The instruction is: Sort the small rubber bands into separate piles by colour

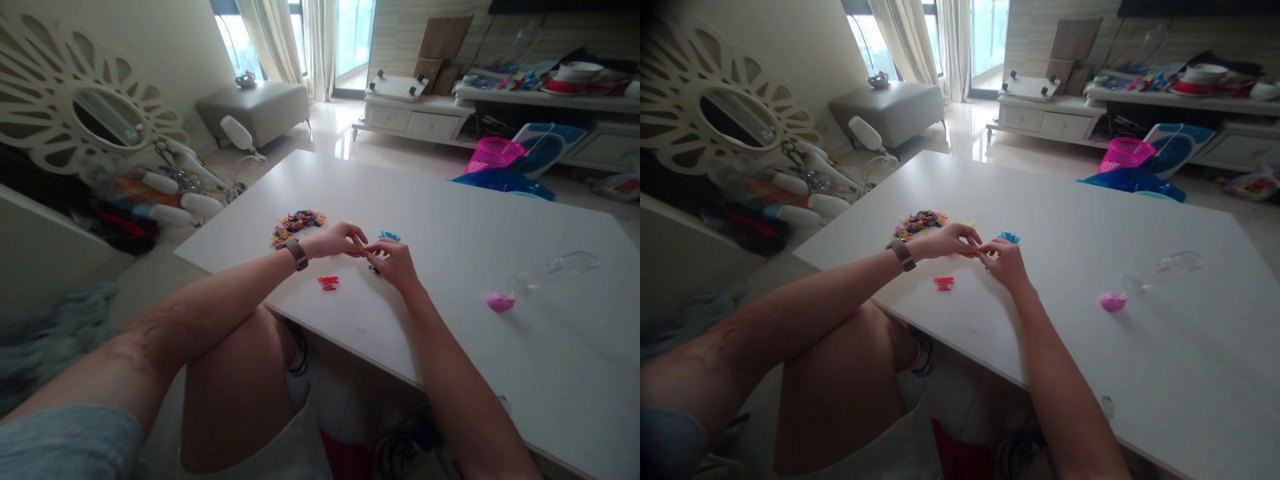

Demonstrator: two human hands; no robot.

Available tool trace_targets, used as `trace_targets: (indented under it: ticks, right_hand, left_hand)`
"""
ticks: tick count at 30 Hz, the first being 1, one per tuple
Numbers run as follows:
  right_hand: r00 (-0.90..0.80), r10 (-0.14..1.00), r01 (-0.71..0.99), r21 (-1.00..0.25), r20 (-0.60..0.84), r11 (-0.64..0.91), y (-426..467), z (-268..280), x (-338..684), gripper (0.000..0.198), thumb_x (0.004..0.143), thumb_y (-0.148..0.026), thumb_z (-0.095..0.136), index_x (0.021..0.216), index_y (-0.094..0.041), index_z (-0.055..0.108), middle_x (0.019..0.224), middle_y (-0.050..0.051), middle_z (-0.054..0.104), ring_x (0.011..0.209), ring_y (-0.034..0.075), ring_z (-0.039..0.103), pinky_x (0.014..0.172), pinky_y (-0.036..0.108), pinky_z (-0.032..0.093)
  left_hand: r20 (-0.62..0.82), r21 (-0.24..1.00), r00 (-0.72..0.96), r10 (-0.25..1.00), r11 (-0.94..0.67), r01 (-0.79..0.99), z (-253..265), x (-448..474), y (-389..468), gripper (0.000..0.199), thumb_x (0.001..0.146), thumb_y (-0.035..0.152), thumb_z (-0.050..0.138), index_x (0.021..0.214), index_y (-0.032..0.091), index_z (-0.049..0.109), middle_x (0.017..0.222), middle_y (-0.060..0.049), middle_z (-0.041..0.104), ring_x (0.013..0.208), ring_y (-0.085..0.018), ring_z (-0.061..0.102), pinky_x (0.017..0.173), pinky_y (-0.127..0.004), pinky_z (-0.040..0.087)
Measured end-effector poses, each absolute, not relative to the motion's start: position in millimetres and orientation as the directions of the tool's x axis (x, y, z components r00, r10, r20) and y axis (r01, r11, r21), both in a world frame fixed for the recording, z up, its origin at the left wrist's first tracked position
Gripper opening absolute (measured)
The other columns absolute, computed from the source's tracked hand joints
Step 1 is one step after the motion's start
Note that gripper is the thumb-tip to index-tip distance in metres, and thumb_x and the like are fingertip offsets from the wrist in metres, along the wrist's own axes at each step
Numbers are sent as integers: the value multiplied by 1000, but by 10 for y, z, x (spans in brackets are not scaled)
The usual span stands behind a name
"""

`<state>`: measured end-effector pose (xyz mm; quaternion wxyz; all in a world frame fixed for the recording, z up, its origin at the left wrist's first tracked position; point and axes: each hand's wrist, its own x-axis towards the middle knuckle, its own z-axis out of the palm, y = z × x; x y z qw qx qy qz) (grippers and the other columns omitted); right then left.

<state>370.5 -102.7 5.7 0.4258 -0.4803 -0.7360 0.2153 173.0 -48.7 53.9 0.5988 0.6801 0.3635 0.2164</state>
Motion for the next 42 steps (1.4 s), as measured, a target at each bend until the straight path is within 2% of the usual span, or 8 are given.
trace_targets:
  ticks: [7,14,21,29,32,34,38,42]
  right_hand:
    - [-159,892,567,-700,424,434,-1057,103,3683,9,81,-26,65,74,-24,70,76,3,67,75,20,60,69,33,47]
    - [-70,856,594,-668,513,448,-1033,103,3710,11,82,-25,63,71,-23,67,72,2,64,69,18,58,70,33,46]
    - [-90,872,622,-656,481,426,-1034,81,3707,12,82,-26,62,71,-23,66,75,3,65,73,20,59,73,34,47]
    - [-79,871,623,-658,485,423,-1030,93,3712,13,83,-25,63,71,-23,66,74,3,66,71,19,58,72,34,47]
    - [-80,865,629,-648,496,429,-1019,80,3709,13,83,-25,63,71,-22,67,73,3,65,71,19,58,71,33,46]
    - [-84,860,628,-644,503,437,-1012,64,3707,12,83,-24,63,71,-22,67,73,3,64,71,19,59,71,33,45]
    - [-98,851,618,-639,515,458,-1005,30,3702,12,83,-24,64,72,-21,67,72,2,64,71,18,59,70,33,45]
    - [-109,856,619,-640,504,456,-1007,17,3691,12,83,-24,64,72,-22,67,73,2,64,71,19,59,70,33,45]
  left_hand:
    - [-209,978,601,772,162,131,515,1753,-451,26,67,19,89,86,12,72,78,-5,71,76,-16,72,84,-34,60]
    - [-124,982,208,970,89,169,380,1440,-49,27,62,19,91,75,12,69,74,-7,71,72,-17,71,85,-38,60]
    - [-190,970,144,971,163,183,221,1454,-52,38,55,24,96,74,13,66,72,-7,71,74,-18,72,83,-34,60]
    - [-221,974,105,970,215,65,235,1535,51,24,73,19,87,81,12,65,81,-9,73,80,-15,73,91,-32,58]
    - [-174,981,146,974,158,112,248,1478,45,19,74,19,84,81,11,68,80,-9,72,75,-15,72,85,-32,59]
    - [-139,981,259,956,96,171,275,1459,-2,21,74,24,84,82,10,70,79,-9,72,73,-15,71,80,-31,59]
    - [-152,958,605,782,-34,284,369,1494,-154,32,74,38,85,88,11,77,83,-10,75,76,-16,70,72,-28,56]
    - [-114,928,734,669,-192,319,450,1580,-267,34,70,38,87,90,12,79,83,-10,76,73,-16,68,64,-26,52]
